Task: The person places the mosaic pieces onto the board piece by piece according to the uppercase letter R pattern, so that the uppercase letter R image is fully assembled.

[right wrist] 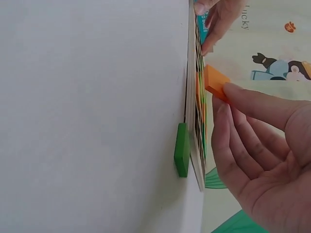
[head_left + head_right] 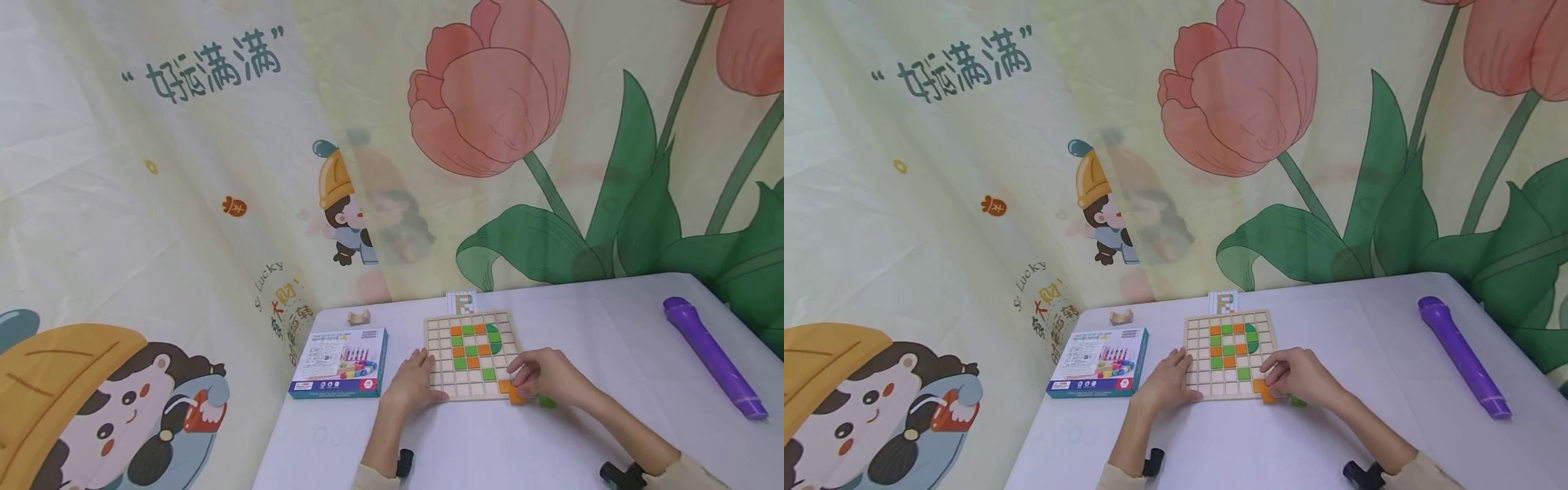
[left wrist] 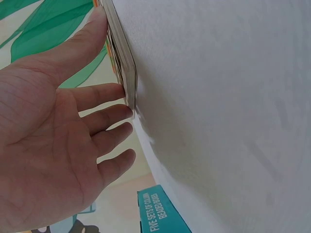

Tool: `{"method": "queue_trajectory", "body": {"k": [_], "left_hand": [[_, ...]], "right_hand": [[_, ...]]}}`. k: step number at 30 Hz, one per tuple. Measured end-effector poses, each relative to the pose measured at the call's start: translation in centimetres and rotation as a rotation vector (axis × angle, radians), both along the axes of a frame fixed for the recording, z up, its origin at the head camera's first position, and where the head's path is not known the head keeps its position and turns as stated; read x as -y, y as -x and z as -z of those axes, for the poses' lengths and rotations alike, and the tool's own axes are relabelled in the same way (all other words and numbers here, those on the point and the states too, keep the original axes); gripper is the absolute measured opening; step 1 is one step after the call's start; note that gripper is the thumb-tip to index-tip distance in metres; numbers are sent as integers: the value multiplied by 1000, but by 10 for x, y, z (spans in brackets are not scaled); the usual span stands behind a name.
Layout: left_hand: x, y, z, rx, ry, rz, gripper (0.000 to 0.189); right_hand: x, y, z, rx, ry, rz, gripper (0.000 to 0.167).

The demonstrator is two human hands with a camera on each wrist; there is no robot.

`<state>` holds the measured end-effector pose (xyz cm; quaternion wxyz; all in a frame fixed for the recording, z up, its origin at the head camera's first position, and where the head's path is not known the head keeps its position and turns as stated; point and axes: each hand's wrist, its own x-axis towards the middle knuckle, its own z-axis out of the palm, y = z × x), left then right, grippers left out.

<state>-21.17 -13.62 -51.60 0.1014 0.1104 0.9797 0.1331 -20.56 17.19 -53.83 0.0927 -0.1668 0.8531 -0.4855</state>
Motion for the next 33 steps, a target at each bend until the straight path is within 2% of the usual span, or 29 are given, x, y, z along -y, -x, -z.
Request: {"method": "queue_trajectory", "body": {"k": [5, 13, 19, 23, 29, 33], "left_hand": [[1, 0, 1, 1, -3, 0, 89], [1, -1, 1, 6, -9, -3, 90], [0, 2, 1, 4, 6, -3, 88], [0, 3, 1, 4, 8, 1, 88], [1, 2, 2, 4, 20, 3, 89], [1, 3, 1, -3, 20, 10, 89]], "right_hand": [[14, 12, 0, -36, 27, 41, 31], [34, 29, 2, -96, 84, 32, 28], [49, 38, 4, -143, 114, 13, 26], [58, 43, 4, -136, 112, 11, 24], [74, 49, 7, -77, 60, 51, 22], [83, 54, 8, -60, 79, 52, 22]]}}
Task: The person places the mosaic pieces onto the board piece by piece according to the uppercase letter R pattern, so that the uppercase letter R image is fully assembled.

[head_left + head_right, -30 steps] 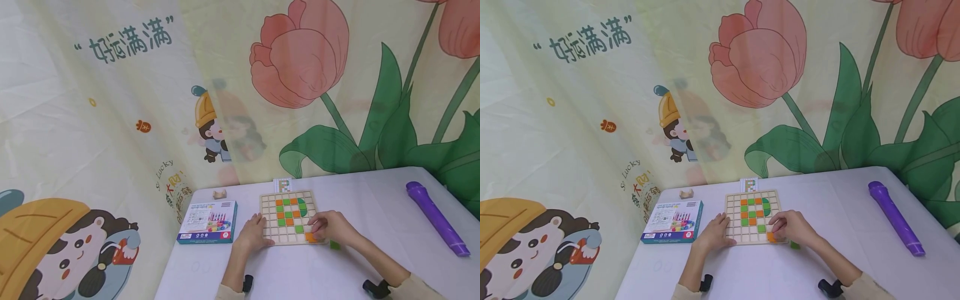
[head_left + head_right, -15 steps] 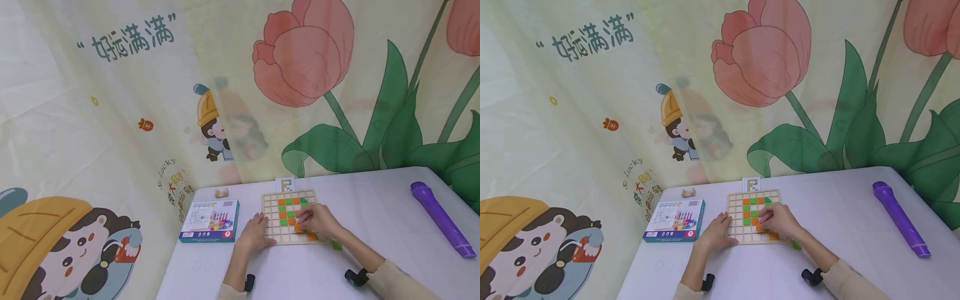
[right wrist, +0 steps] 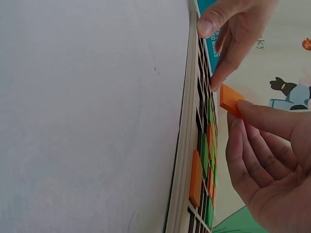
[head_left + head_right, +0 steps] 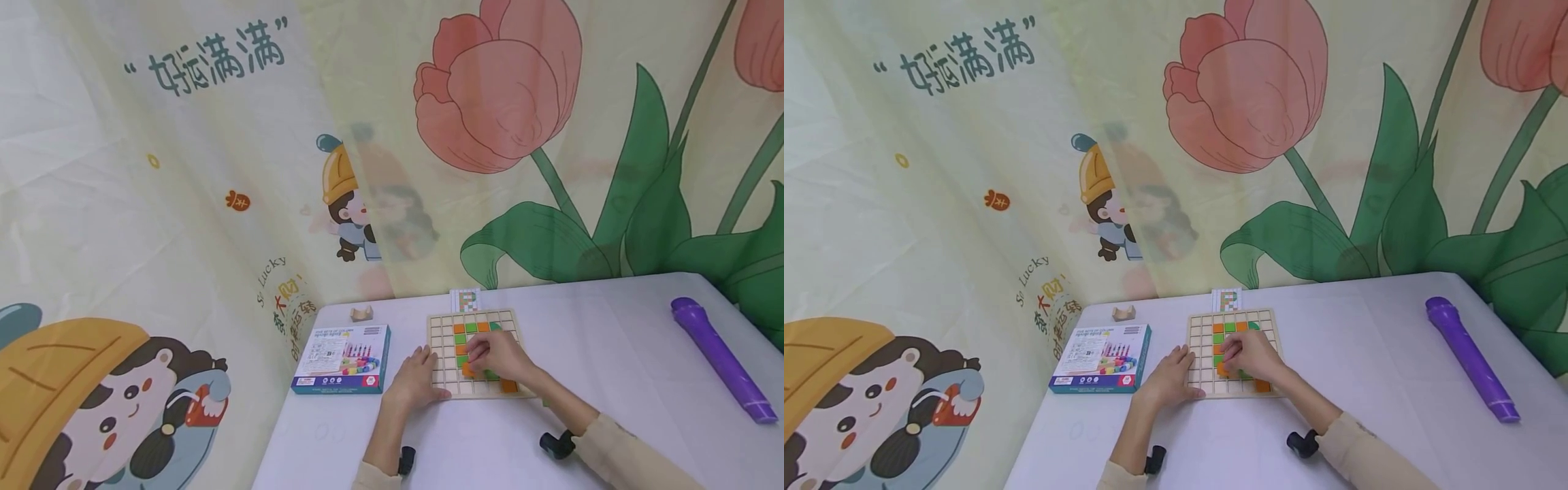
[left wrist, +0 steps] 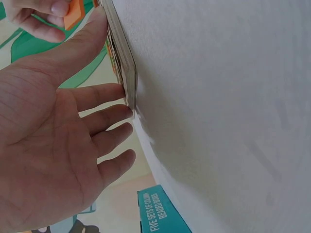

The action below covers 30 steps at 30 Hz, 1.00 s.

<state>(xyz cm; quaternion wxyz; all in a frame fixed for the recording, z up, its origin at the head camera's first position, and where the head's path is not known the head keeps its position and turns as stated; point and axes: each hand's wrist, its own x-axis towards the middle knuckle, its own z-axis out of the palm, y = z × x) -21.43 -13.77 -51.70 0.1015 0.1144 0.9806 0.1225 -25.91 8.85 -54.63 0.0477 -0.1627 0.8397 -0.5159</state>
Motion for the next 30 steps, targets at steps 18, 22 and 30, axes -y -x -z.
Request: {"method": "queue_trajectory", "body": {"k": [18, 22, 30], "left_hand": [[0, -1, -1, -12, 2, 1, 89], [1, -1, -1, -11, 2, 0, 89], [1, 0, -1, -11, 8, 3, 89]], "right_hand": [[18, -1, -2, -57, -94, -23, 25], [20, -1, -2, -75, -131, -16, 24], [20, -4, -3, -118, -147, -42, 24]]}}
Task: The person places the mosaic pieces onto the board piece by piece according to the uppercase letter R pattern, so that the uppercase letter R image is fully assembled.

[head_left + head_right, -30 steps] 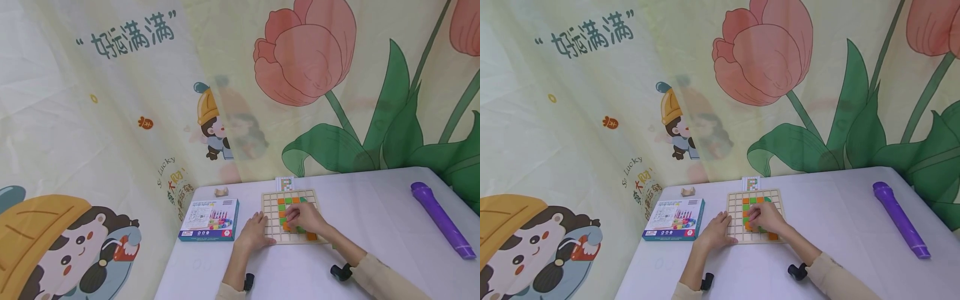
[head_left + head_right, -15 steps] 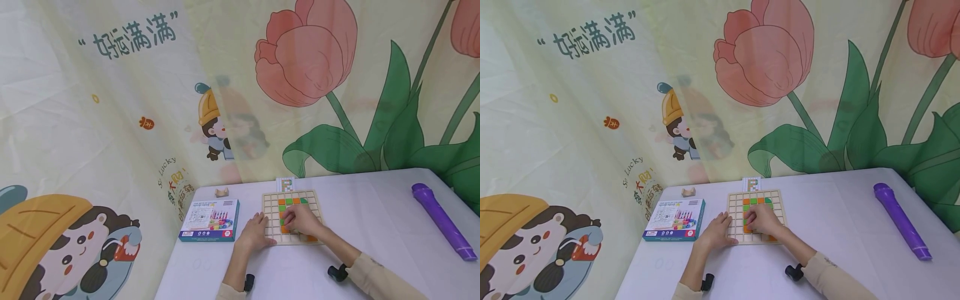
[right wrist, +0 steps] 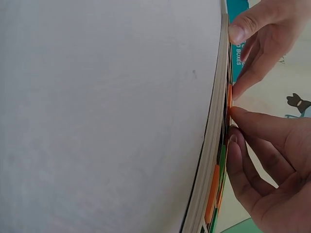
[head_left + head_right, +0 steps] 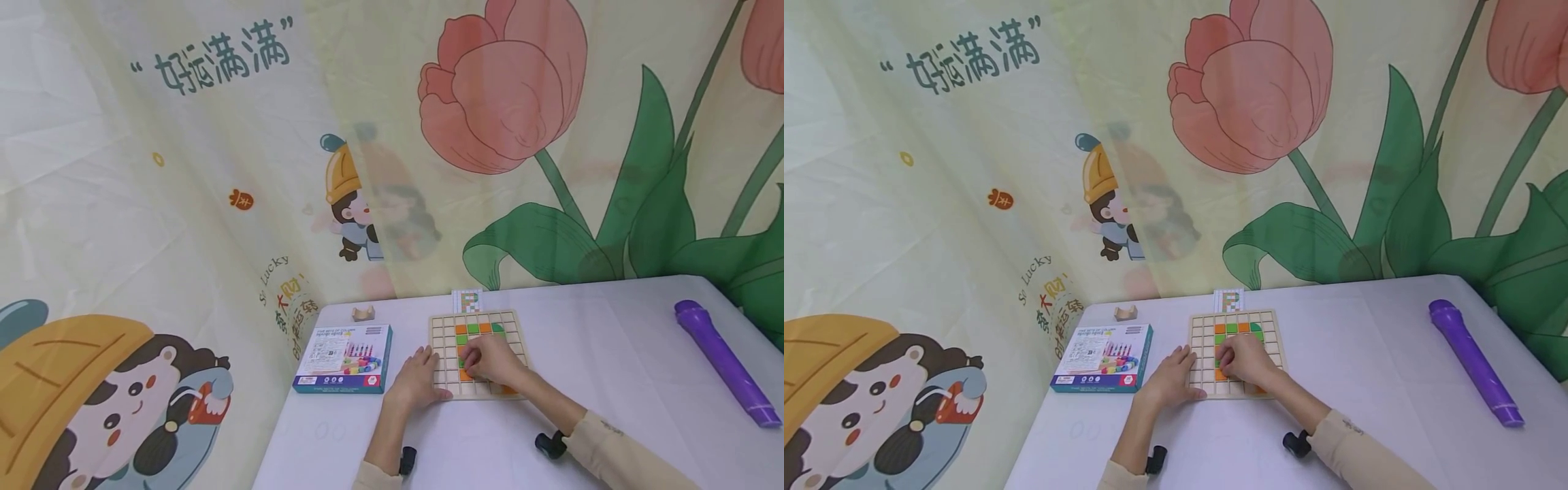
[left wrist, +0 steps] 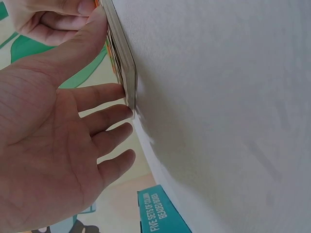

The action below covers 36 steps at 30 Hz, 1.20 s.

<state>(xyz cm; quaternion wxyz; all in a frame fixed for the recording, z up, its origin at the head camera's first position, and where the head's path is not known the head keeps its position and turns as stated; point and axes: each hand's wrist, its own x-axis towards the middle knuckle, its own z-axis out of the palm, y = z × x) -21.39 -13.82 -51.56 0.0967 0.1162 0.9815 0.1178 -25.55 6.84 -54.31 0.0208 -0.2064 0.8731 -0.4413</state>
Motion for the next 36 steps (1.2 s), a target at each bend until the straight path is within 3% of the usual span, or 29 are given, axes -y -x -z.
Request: {"method": "queue_trajectory", "body": {"k": [10, 18, 23, 31, 36], "left_hand": [[0, 0, 0, 8, -7, -1, 89], [0, -2, 0, -5, -10, -5, 89], [-1, -3, -2, 1, -31, 2, 88], [-2, -5, -4, -7, -17, 4, 88], [-1, -4, -3, -10, -11, 8, 88]], "right_hand": [[-22, -6, -1, 1, 25, 52, 21], [-52, -19, -24, -23, 1, 96, 19], [-75, -24, -24, -4, -49, 146, 20], [-108, -36, -21, 31, -127, 133, 23], [-124, -45, -20, 116, -172, 98, 34]]}}
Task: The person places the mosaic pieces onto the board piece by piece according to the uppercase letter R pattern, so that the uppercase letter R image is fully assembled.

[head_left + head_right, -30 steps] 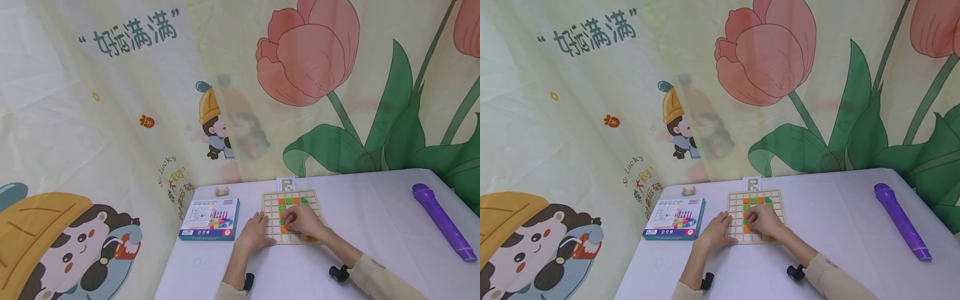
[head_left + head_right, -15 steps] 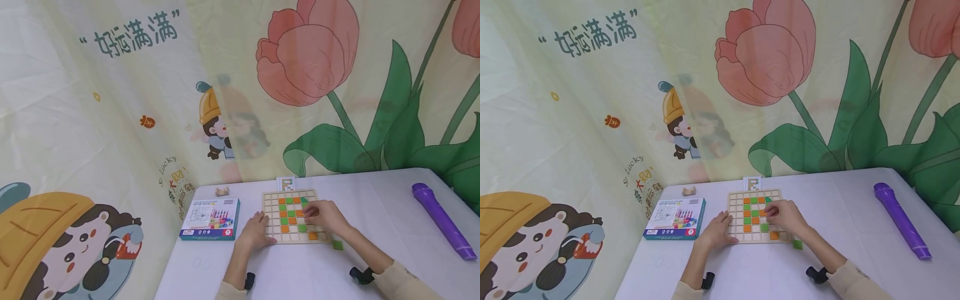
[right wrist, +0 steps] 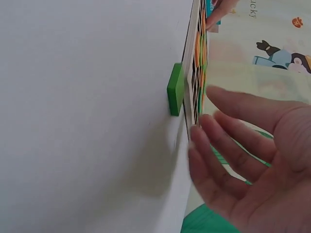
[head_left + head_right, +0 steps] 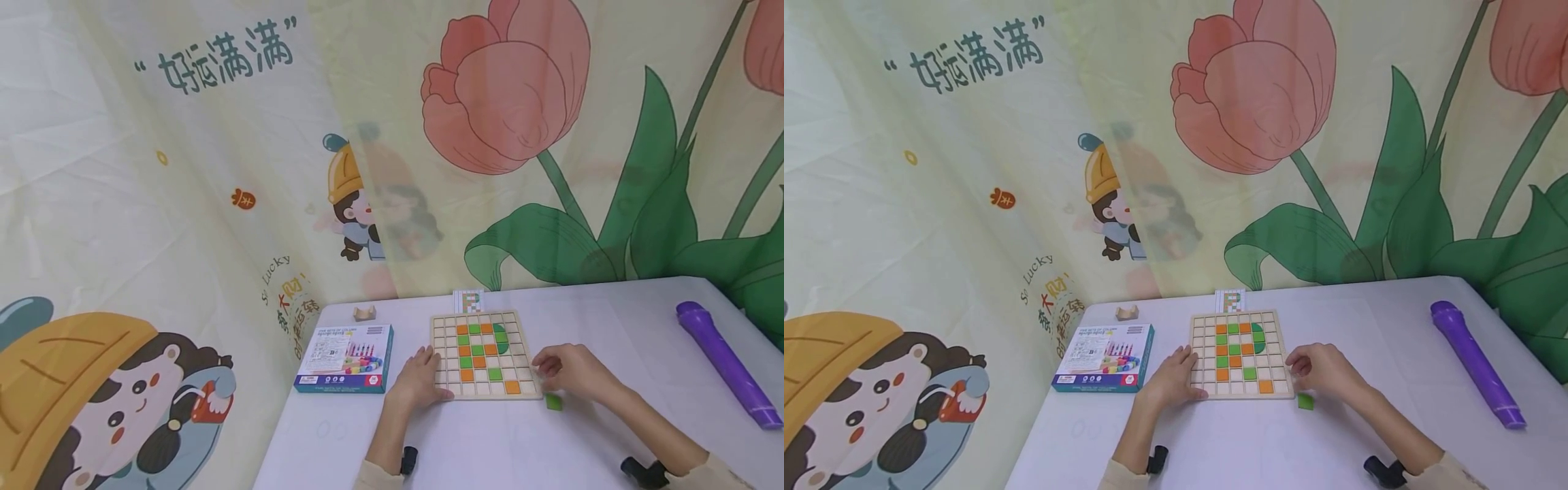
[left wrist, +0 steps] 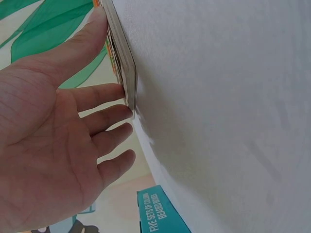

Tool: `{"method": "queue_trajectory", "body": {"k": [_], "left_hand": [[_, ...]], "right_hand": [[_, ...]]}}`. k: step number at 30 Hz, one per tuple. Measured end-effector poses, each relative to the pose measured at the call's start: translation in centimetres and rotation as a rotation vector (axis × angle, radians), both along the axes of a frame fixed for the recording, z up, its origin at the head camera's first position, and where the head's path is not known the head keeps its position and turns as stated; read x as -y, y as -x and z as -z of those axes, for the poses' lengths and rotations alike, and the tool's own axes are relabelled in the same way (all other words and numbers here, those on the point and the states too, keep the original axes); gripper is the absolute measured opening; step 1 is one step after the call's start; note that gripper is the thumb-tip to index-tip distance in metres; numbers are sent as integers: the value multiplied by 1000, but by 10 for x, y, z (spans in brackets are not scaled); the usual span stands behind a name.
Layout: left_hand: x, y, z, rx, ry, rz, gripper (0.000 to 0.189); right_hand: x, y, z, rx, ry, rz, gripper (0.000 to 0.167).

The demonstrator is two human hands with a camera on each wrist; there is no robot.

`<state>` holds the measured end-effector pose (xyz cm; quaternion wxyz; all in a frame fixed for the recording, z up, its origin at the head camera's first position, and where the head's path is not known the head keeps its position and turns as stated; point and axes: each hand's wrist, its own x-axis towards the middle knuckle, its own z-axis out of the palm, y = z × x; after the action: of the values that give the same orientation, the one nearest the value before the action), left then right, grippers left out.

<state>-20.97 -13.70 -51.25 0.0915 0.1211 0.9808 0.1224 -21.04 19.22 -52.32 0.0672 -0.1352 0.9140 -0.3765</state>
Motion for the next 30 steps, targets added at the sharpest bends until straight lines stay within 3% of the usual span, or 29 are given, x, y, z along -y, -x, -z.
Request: {"method": "queue_trajectory", "body": {"k": [7, 20, 30], "left_hand": [[3, 2, 2, 11, -7, -6, 89], [1, 2, 4, 9, 6, -4, 89], [0, 1, 0, 12, -2, -4, 88]], "right_hand": [[-11, -9, 2, 52, -44, -84, 40], [-14, -11, 5, 97, -24, -110, 42], [-13, 3, -5, 63, 63, -113, 32]]}}
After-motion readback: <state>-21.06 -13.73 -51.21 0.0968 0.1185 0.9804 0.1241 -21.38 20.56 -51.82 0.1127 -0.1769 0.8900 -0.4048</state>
